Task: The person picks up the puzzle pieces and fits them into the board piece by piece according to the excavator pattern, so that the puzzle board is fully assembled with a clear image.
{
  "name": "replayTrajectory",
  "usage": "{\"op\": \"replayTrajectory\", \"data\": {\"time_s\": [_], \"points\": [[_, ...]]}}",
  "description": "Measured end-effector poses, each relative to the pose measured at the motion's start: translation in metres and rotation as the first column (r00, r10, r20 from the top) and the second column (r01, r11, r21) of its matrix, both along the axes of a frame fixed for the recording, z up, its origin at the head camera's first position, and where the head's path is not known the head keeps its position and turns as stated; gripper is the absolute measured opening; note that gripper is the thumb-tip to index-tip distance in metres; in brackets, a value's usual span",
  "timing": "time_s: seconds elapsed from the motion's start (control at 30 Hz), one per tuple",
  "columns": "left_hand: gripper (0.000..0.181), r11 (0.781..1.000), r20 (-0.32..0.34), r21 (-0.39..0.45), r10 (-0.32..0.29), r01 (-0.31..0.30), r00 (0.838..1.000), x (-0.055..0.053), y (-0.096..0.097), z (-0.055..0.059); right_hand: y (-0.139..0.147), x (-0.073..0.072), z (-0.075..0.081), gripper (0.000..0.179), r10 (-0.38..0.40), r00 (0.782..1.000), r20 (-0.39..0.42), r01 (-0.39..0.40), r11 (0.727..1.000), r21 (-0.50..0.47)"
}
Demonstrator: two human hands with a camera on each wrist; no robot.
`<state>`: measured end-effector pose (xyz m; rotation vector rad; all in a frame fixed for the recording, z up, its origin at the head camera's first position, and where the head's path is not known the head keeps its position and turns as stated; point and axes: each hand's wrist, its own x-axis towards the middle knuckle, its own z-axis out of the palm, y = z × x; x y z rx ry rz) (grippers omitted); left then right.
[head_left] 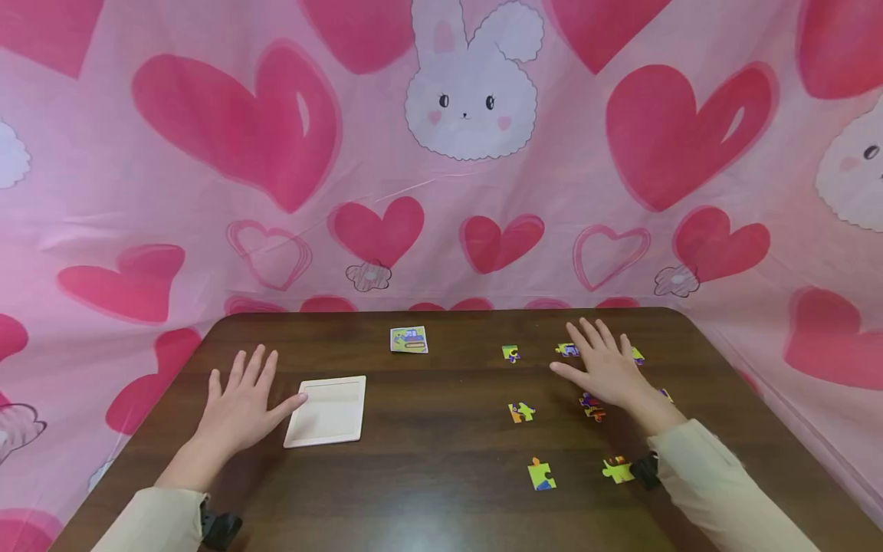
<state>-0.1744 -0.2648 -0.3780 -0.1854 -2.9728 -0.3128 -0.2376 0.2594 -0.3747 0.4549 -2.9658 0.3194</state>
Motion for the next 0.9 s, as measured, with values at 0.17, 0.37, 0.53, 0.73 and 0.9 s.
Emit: {"op": "replayTrajectory", "data": {"time_s": [0.17,0.37,0.53,0.73,0.9], "points": [[0.096,1.0,-0.004,-0.006,-0.029,0.029,1.0,0.0,-0.003,-0.001,-0.012,-0.002,0.002,0.085,0.033,0.999,-0.017,-0.033,0.999,-0.015],[0.094,0.999,0.002,0.003,-0.053,0.052,0.999,0.0,-0.006,-0.003,-0.027,-0.006,0.0,0.082,0.08,0.996,-0.041,-0.082,0.996,-0.029],[0.094,0.997,0.027,0.02,-0.07,0.069,0.997,0.0,-0.01,-0.007,-0.039,-0.008,-0.002,0.081,0.12,0.992,-0.048,-0.122,0.992,-0.041],[0.095,0.994,0.048,0.04,-0.105,0.103,0.993,-0.001,-0.013,-0.014,-0.051,-0.009,-0.002,0.083,0.15,0.986,-0.071,-0.154,0.987,-0.055],[0.095,0.991,0.055,0.04,-0.131,0.129,0.99,-0.001,-0.015,-0.019,-0.059,-0.011,-0.003,0.083,0.163,0.984,-0.078,-0.168,0.983,-0.07]]}}
